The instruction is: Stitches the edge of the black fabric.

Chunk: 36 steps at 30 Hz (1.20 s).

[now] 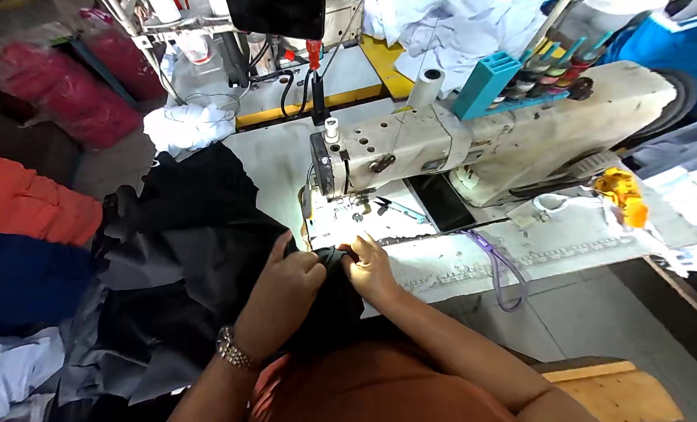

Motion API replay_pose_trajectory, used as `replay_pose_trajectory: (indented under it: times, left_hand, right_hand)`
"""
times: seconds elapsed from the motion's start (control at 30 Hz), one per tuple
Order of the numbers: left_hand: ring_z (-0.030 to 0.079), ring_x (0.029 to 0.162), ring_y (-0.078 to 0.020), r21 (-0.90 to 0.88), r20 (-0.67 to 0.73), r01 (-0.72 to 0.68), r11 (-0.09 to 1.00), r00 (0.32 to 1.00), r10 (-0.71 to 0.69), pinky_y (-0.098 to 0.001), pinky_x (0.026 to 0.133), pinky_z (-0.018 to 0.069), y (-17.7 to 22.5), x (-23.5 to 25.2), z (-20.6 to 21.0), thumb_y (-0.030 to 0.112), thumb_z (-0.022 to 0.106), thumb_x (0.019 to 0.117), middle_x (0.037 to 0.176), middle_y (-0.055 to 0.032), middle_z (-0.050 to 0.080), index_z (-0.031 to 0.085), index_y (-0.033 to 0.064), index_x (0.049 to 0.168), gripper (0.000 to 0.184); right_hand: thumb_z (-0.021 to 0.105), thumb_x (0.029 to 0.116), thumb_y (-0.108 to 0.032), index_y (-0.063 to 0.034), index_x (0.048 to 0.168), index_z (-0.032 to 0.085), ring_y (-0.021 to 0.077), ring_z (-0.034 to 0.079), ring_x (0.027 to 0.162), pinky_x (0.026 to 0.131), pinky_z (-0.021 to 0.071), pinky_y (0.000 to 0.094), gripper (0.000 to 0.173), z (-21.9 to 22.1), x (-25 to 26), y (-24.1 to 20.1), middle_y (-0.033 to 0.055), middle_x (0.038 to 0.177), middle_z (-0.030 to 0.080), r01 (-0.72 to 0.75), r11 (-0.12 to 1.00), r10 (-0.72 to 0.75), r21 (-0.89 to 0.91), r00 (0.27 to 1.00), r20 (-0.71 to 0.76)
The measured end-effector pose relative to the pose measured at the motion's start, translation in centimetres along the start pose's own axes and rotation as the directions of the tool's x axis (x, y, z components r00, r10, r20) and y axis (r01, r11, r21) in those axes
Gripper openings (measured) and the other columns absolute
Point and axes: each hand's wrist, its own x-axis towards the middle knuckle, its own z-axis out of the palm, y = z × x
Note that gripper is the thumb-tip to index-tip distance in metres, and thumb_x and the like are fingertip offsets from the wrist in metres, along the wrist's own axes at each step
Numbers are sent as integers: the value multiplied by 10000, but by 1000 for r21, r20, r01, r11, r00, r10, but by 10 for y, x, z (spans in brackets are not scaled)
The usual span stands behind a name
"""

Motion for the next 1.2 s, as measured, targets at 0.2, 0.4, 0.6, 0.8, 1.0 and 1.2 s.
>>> replay_pose_trajectory:
  times: [0.2,0.4,0.6,0.8,1.0,1.2]
  left_hand:
    - [730,870,-207,8,-124,31,999,992,-30,-478,1043,507,-2,-4,7,86,581,950,857,-74,715,657,61,880,106]
    - [673,752,-223,-21,-102,92,995,990,-94,-455,857,516,-5,6,7,156,576,961,768,-66,657,645,74,890,128]
    - [658,725,-196,-78,-83,11,997,996,-17,-442,863,509,3,1,8,144,602,923,723,-36,638,647,107,860,86]
    - [718,850,-255,-45,-57,180,983,982,-182,-472,842,569,-4,4,0,114,654,909,895,-77,734,717,73,1095,201]
    - [668,865,-150,-345,38,379,858,919,-391,-364,790,570,-39,32,14,133,607,996,921,-48,677,708,78,1027,119]
    - [680,772,-316,-182,226,623,761,780,-584,-552,715,550,-50,73,30,323,651,998,798,-144,674,690,40,976,287]
  right_hand:
    - [629,911,-87,-70,976,773,165,688,882,806,574,286,159,-1,-2,4,88,911,721,50,998,-52,46,998,32]
    - [681,933,-178,-56,953,751,131,676,819,779,566,249,143,0,-2,8,73,871,717,64,997,-65,41,998,11]
    - [604,921,-72,-65,1016,773,190,712,867,803,587,324,194,1,-3,5,96,918,745,105,993,-109,60,992,58]
    - [599,951,-72,-107,1071,791,160,717,997,918,572,340,229,1,3,8,63,1023,769,52,991,-69,127,988,137]
    - [617,975,-161,-28,973,755,66,675,881,843,553,257,192,-10,19,6,58,907,735,-236,944,153,232,933,326]
    - [640,986,-178,28,1274,656,141,703,1028,947,563,303,354,-8,20,7,147,1128,732,-281,938,218,204,934,285]
